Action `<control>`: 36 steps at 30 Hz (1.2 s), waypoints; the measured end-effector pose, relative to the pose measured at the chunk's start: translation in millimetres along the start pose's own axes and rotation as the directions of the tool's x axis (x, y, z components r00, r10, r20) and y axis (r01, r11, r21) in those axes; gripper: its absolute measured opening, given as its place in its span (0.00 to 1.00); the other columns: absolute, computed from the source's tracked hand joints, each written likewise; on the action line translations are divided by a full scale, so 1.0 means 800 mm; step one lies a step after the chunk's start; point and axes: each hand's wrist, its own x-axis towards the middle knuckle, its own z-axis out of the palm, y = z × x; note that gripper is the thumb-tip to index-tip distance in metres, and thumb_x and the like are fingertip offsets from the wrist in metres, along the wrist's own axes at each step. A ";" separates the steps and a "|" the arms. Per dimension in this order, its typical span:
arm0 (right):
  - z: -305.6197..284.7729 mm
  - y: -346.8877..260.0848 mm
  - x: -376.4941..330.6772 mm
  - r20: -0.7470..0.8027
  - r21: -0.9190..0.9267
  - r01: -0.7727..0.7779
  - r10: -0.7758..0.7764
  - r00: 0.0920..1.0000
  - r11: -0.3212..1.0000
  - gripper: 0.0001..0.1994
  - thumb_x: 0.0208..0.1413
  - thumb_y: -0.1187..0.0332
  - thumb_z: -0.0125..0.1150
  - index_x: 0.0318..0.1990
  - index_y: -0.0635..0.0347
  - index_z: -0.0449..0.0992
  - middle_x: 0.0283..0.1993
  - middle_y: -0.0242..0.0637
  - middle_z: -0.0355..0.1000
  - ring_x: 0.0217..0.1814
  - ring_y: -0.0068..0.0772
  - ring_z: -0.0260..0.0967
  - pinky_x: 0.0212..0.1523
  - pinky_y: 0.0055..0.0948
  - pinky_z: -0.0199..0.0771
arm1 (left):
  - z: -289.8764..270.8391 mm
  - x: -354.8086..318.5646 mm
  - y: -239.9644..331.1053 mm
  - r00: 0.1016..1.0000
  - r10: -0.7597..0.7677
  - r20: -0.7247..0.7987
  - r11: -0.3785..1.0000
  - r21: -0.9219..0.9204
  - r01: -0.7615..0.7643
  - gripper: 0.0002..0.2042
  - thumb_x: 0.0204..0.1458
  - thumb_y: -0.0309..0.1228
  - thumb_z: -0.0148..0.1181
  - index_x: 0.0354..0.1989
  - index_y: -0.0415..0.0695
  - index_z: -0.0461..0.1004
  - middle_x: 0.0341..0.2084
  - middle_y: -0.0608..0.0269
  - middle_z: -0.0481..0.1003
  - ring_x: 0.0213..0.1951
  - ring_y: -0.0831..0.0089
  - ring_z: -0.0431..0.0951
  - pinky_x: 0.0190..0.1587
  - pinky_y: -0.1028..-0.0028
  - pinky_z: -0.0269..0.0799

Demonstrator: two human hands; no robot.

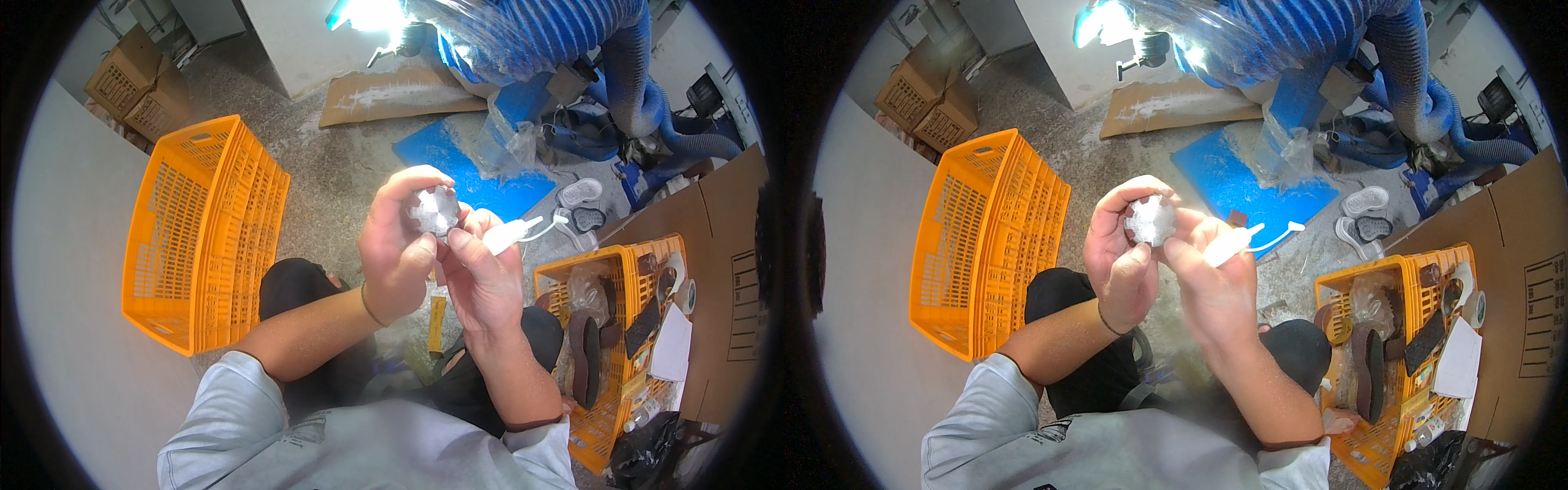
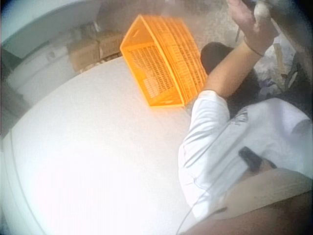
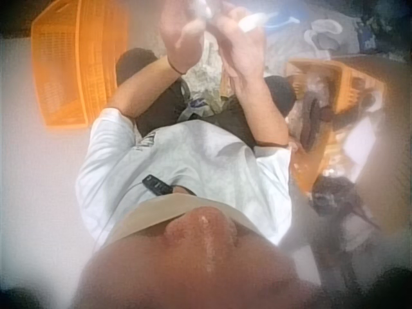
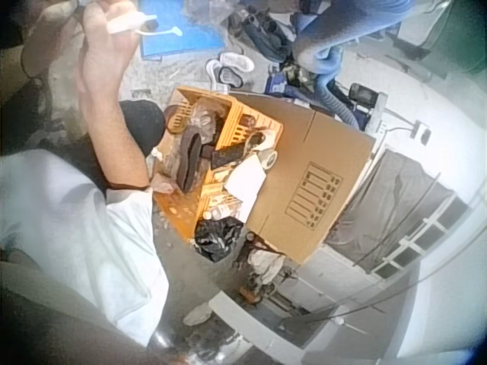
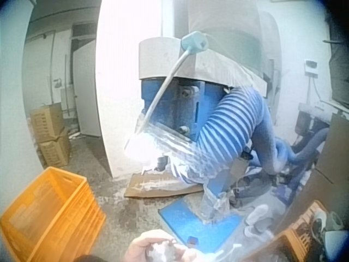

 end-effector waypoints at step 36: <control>0.004 -0.005 -0.005 -0.036 -0.058 -0.010 0.008 0.999 0.998 0.10 0.59 0.76 0.62 0.31 0.55 0.65 0.51 0.43 0.71 0.48 0.32 0.71 0.44 0.32 0.75 | -0.007 -0.004 0.000 0.997 -0.034 0.072 0.999 -0.015 0.035 0.27 0.49 0.19 0.49 0.62 0.36 0.63 0.58 0.50 0.67 0.52 0.65 0.76 0.58 0.64 0.72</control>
